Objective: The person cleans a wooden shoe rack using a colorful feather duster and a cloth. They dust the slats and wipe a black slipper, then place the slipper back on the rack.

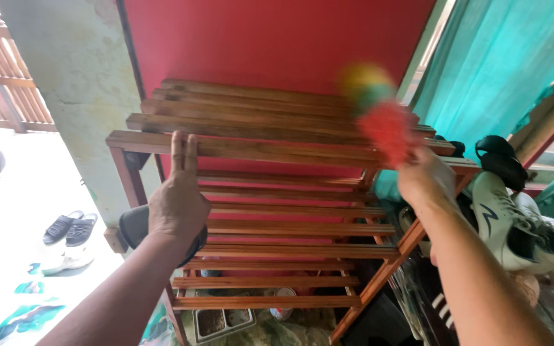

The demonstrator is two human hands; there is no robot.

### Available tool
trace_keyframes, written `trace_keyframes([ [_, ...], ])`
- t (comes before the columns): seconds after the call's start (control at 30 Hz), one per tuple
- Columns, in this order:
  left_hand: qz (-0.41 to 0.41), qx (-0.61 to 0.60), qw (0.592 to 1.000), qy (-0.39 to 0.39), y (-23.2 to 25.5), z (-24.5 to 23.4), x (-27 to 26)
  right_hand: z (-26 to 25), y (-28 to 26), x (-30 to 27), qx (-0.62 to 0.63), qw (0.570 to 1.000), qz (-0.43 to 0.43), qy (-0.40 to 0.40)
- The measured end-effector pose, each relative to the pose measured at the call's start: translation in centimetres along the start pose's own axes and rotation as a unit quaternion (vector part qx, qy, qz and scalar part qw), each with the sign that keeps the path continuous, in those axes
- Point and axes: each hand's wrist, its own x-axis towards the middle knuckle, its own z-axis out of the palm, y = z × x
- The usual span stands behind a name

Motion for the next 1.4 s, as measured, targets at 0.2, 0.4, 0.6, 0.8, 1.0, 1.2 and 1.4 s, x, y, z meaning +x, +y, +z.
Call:
trace_keyframes([
  [0.2, -0.001, -0.002, 1.000, -0.005, 0.0, 0.2, -0.1, 3.7, -4.1, -6.3, 0.080, 0.977, -0.061, -0.190],
  [0.4, 0.019, 0.005, 1.000, 0.009, -0.2, 0.3, -0.4, 2.3, -5.1, -6.1, 0.145, 0.955, -0.116, -0.231],
  [0.6, 0.009, 0.006, 1.000, -0.020, -0.2, -0.4, -0.4, 2.5, -2.4, -4.3, 0.047, 0.998, 0.010, -0.029],
  [0.8, 0.017, 0.008, 1.000, 0.000, -0.3, 0.2, -0.3, 4.0, -4.4, -6.6, 0.173, 0.920, -0.093, -0.339],
  [1.0, 0.024, 0.026, 0.999, -0.020, -0.7, -0.1, -0.4, 0.3, -0.7, -2.2, 0.042, 0.995, 0.071, -0.055],
  [1.2, 0.032, -0.002, 0.999, -0.007, -0.9, 0.3, -0.4, 2.8, -2.0, -4.4, 0.000, 0.998, -0.044, -0.036],
  [1.4, 0.031, 0.049, 0.998, -0.022, -1.1, 0.9, -0.1, 2.7, -6.5, -8.4, 0.165, 0.939, -0.083, -0.290],
])
